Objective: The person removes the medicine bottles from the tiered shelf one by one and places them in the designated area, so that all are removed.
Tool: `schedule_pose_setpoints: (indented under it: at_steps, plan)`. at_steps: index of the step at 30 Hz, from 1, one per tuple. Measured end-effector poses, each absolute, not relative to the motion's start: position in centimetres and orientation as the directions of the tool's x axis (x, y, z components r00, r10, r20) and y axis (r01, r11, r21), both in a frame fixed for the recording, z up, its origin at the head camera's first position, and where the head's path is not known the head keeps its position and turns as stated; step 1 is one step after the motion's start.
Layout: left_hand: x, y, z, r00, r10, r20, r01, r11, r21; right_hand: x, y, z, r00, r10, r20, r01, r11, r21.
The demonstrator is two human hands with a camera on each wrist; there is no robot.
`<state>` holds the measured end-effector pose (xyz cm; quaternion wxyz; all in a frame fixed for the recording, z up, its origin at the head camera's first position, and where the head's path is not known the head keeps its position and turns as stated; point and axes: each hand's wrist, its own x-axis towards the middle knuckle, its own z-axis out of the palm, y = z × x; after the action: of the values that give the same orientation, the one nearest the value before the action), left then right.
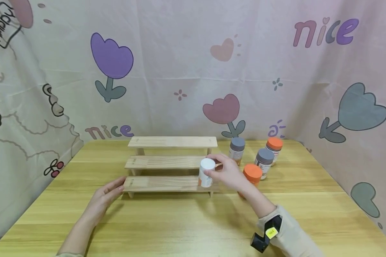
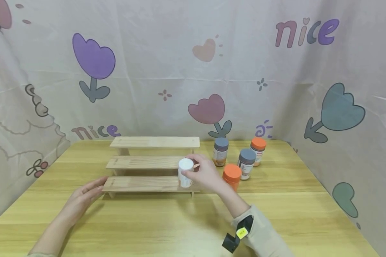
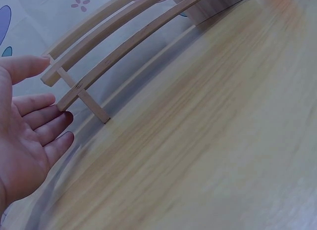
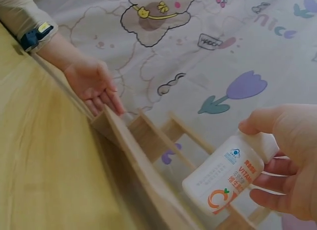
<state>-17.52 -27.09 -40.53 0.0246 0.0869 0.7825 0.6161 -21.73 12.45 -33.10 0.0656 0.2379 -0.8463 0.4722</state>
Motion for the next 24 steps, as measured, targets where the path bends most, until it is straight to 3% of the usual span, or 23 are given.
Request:
schedule_pose_setpoints:
  at_steps: [9, 24]
  plan:
    - [-17.4, -27.0, -40.4, -0.985, 0.157, 0.075, 0.109, 0.218, 0.970, -21.6, 14.2, -30.8, -0.871, -0.297, 0.392, -0.486, 0.406, -0.774]
    - [-17.6, -27.1, -40.5, -0.984, 0.157, 0.081, 0.114, 0.210, 0.971, -21.4, 19.3, -27.2, -0.895, -0.137, 0.425, -0.431, 0.509, -0.745]
